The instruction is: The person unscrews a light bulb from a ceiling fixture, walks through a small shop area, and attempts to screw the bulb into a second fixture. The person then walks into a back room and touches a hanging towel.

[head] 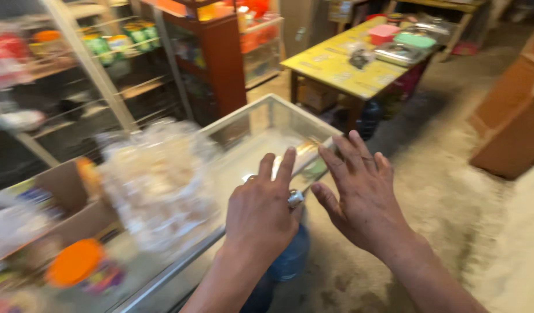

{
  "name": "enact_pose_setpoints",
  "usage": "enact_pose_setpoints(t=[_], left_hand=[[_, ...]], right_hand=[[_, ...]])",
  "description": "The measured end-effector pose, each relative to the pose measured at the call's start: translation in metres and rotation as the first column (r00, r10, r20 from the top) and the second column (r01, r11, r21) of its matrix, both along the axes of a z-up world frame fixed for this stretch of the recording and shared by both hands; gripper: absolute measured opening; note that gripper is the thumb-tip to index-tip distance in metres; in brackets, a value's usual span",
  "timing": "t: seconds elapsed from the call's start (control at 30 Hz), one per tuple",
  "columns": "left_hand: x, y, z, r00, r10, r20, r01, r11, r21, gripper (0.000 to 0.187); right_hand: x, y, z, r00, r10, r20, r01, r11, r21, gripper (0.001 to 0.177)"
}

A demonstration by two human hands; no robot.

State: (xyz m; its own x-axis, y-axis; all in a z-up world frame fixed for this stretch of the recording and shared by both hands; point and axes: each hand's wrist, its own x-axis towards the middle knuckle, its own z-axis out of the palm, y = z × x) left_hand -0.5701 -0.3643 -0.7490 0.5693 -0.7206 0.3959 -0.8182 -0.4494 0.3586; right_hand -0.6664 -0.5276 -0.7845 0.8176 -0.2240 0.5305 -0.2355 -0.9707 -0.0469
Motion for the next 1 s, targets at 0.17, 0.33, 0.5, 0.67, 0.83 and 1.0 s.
enact_pose_setpoints(t=[0.17,0.33,0.5,0.67,0.83,1.0], left_hand=[[-0.003,-0.119,-0.008,0.993,-0.117,-0.020,0.118,0.993,0.024,0.086],[0.002,-0.214,-0.014,0.974,-0.227,-0.013,0.227,0.974,0.028,0.084],[0.020,-0.311,-0.026,0.948,-0.317,0.003,0.317,0.948,-0.018,0.083],[0.054,-0.435,-0.050,0.923,-0.369,-0.112,0.375,0.926,0.039,0.085],[0.098,-0.569,-0.049,0.891,-0.450,-0.063,0.454,0.890,0.052,0.087],[0.117,-0.695,-0.051,0.838,-0.545,0.010,0.544,0.838,0.047,0.083]], right_hand=[[-0.021,-0.102,0.004,0.994,-0.106,-0.022,0.106,0.994,0.007,0.064],[-0.035,-0.180,0.000,0.974,-0.225,-0.025,0.226,0.974,0.020,0.064],[-0.029,-0.260,-0.014,0.940,-0.338,-0.053,0.340,0.940,0.031,0.066],[-0.007,-0.372,-0.035,0.914,-0.404,-0.040,0.406,0.913,0.042,0.067],[0.026,-0.492,-0.032,0.882,-0.471,-0.035,0.472,0.879,0.069,0.067],[0.036,-0.604,-0.033,0.826,-0.564,-0.009,0.561,0.820,0.114,0.067]])
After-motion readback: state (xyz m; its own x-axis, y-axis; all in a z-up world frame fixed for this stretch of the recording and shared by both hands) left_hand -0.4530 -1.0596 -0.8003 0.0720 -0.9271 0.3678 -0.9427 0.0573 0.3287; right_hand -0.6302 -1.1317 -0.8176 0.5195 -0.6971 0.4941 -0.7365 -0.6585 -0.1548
